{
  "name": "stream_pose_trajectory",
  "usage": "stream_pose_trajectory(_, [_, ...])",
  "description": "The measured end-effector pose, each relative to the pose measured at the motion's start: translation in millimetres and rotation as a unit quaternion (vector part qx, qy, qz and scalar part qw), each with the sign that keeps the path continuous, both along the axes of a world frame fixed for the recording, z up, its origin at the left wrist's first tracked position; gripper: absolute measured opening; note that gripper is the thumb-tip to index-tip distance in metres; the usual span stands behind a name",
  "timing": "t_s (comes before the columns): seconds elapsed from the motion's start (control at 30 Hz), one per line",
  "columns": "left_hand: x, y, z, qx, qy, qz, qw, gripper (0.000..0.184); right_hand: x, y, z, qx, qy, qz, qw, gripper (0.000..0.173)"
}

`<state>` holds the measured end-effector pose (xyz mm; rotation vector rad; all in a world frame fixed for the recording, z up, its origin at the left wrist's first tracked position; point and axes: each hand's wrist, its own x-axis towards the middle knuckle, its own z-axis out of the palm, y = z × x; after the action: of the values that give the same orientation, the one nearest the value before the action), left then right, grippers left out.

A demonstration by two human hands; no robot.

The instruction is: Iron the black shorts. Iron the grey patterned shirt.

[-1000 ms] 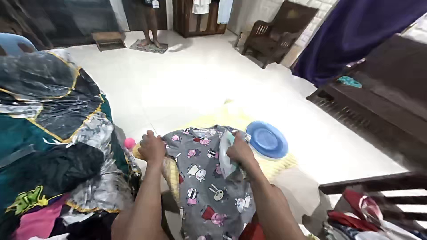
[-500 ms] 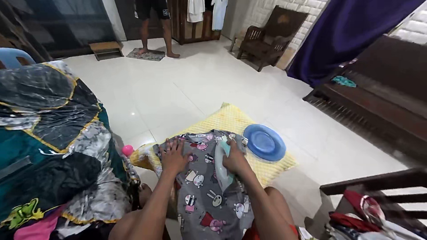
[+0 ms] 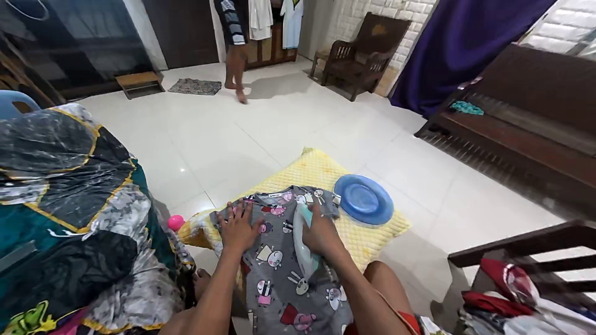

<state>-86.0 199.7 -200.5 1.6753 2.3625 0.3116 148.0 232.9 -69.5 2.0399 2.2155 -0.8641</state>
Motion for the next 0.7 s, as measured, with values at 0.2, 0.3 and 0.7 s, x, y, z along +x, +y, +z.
stream_pose_trajectory(0.2, [-1.6,1.1,-3.6,0.002,0.007,0.002,1.0,0.085,-13.4,28.7,3.9,0.0,0.021,0.006,1.0,0.082])
stream_pose_trajectory(0.3, [-2.4,1.4,-2.8,-0.003,0.01,0.004,1.0,0.086,-22.4,51.3,3.2,0.01,0.013,-0.003,1.0,0.088])
stream_pose_trajectory(0.7, [-2.0,-0.5,-3.9,0.005,0.013,0.001,1.0,0.084,5.8,-52.8,2.7,-0.031,-0.008,0.015,0.999,0.079])
